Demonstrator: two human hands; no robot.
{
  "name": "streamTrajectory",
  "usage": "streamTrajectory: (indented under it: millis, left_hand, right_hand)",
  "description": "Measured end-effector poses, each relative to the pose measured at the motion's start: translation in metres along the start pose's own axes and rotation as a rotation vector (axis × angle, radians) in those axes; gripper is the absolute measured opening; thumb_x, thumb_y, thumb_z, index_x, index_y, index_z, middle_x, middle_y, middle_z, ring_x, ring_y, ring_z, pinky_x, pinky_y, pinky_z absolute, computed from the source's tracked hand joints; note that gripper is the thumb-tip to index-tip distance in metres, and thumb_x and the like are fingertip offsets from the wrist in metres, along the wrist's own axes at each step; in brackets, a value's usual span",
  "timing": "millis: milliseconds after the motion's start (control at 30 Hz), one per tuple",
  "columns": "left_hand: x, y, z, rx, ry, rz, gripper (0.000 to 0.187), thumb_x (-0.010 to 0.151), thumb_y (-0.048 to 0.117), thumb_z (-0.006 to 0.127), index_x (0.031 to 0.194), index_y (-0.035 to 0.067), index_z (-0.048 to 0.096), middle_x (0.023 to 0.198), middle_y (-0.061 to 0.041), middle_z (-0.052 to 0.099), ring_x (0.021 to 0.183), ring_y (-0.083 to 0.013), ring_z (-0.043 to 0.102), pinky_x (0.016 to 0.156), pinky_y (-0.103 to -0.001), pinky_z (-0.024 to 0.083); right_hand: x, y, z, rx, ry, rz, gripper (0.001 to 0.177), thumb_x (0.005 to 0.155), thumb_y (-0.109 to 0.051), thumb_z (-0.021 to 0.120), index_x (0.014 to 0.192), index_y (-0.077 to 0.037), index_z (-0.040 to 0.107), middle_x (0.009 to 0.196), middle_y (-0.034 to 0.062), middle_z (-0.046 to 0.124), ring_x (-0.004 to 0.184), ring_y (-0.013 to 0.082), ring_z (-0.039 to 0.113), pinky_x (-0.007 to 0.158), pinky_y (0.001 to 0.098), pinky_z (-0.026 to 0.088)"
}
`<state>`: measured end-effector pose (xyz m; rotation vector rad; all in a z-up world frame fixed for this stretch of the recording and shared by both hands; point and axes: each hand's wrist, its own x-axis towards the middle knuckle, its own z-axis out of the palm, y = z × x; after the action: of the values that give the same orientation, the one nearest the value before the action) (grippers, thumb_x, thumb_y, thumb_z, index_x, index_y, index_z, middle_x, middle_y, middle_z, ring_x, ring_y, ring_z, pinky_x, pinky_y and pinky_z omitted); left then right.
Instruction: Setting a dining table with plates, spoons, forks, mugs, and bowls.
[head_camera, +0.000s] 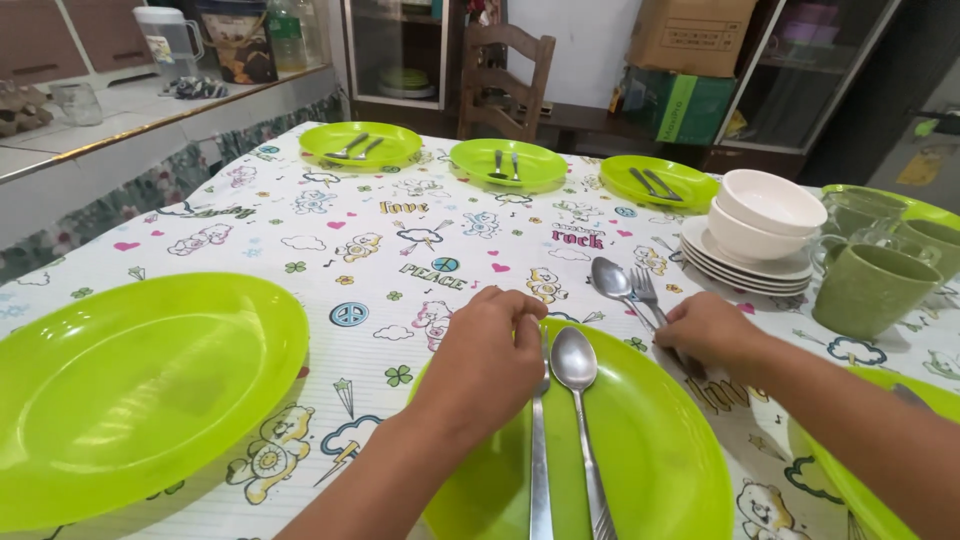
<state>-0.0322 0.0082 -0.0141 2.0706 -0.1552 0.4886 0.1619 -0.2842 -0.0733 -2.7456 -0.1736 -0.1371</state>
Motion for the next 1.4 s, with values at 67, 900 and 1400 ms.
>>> streamTrajectory:
  millis: [67, 900, 1400]
  left_hand:
    - [-0.003, 0.0, -0.002, 0.001, -0.027, -0.025, 0.027, 0.093, 0.017, 0.054, 0.105, 0.002, 0.073, 0.113, -0.016, 0.07, 0.103, -0.0316, 0.069, 0.095, -0.038, 0.053]
    - [0.02, 0.005, -0.021, -0.068, -0.059, -0.209, 0.03, 0.093, 0.019, 0.054, 0.105, 0.003, 0.075, 0.093, -0.022, 0.076, 0.084, -0.0317, 0.075, 0.083, -0.038, 0.057]
    - [0.031, -0.078, -0.134, -0.608, 0.158, -0.563, 0.046, 0.094, 0.041, 0.056, 0.103, 0.0, 0.074, 0.087, -0.007, 0.073, 0.07, -0.0167, 0.066, 0.062, -0.034, 0.048]
  right_hand:
    - [-0.002, -0.001, -0.004, 0.34, -0.181, 0.291, 0.022, 0.077, -0.013, 0.082, 0.091, 0.003, 0.078, 0.076, 0.0194, 0.071, 0.059, 0.0264, 0.06, 0.052, 0.0405, 0.044]
    - [0.021, -0.07, -0.037, 0.276, -0.197, 0.259, 0.021, 0.085, -0.019, 0.071, 0.103, -0.009, 0.079, 0.081, 0.0091, 0.076, 0.066, 0.0168, 0.064, 0.063, 0.0329, 0.051]
    - [-0.117, -0.35, -0.014, 0.643, -0.305, -0.179, 0.031, 0.09, -0.022, 0.066, 0.119, -0.012, 0.063, 0.075, 0.0008, 0.064, 0.055, 0.0106, 0.055, 0.043, 0.0308, 0.04]
